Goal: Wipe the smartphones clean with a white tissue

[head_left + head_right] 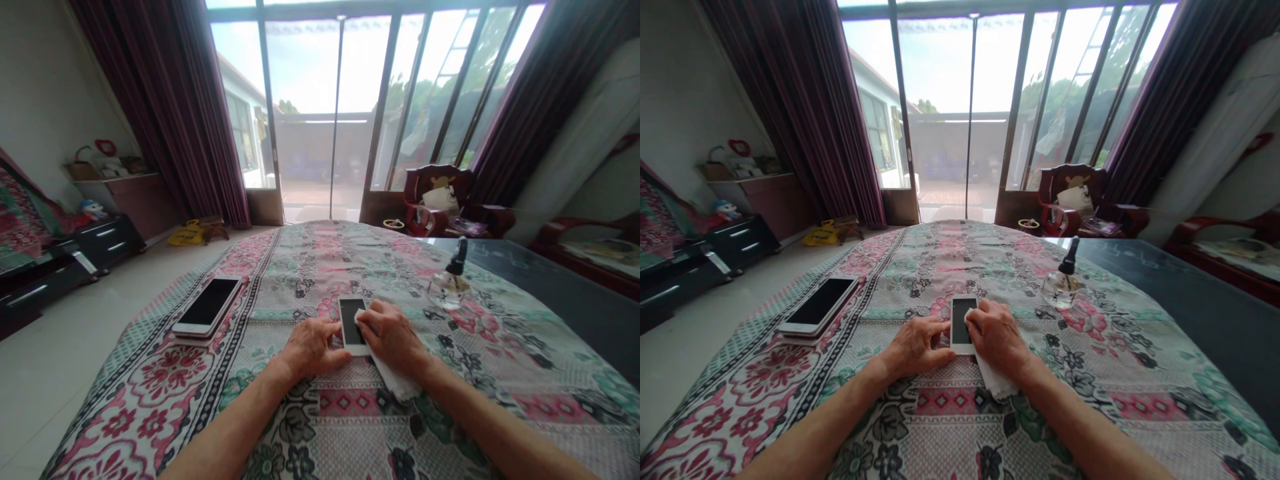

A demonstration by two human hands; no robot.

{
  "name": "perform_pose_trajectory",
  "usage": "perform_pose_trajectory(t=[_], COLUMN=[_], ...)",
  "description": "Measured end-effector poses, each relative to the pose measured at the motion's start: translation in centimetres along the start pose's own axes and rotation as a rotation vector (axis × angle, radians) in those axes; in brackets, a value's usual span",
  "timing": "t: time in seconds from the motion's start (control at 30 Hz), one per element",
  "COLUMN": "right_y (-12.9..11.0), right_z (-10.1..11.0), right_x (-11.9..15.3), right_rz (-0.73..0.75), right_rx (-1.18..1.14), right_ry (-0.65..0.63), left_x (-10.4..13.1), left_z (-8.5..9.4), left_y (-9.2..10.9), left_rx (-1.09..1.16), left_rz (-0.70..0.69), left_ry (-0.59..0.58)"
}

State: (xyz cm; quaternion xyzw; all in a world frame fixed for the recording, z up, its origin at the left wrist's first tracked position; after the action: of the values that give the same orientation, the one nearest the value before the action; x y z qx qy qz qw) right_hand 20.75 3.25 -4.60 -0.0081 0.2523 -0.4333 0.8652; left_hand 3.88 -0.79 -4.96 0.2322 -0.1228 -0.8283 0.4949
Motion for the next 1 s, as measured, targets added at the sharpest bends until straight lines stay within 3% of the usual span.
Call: perform_pose_trajectory(t=[0.13, 0.3, 0.53, 0.67, 1.0], right_y=[-1.4, -1.3, -1.2, -1.2, -2.4], right_z=[-0.7, -1.0, -0.9, -0.9, -1.7], right_x=[-0.5, -0.7, -0.6, -0.9, -1.8], right_rz=[0.053, 0.056, 0.058, 0.050, 0.083], right_rx=[-0.012, -0.037, -0.043, -0.033, 0.013], right_ry=[-0.007, 0.009, -0.003, -0.014, -0.002], left_x=[-0.1, -2.6, -6.9, -7.2, -7.3], left_z=[0.1, 1.2, -0.6, -1.4, -1.2], left_y=[-0.9, -3.6, -5.8, -6.6, -6.6], left_rx=[0.080, 0.066, 0.018, 0.071, 0.101], left_rz=[-0.003, 0.162, 0.087, 0.056, 0.041], left_ry=[0.053, 0.254, 0.192, 0.164, 0.129])
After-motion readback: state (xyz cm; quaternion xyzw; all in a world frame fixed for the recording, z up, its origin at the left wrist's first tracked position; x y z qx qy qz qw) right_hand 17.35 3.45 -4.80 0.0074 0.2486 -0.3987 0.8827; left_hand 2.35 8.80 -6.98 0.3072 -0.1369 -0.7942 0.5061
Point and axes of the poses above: each hand's wrist, its own x-axis away from the middle knuckle, its own z-axis out of the back of the hand, y = z × x, the point moved 3 cm from there along -x, towards the middle knuckle, and after that the axes turned 1 degree about y, right-handed, at the moved point
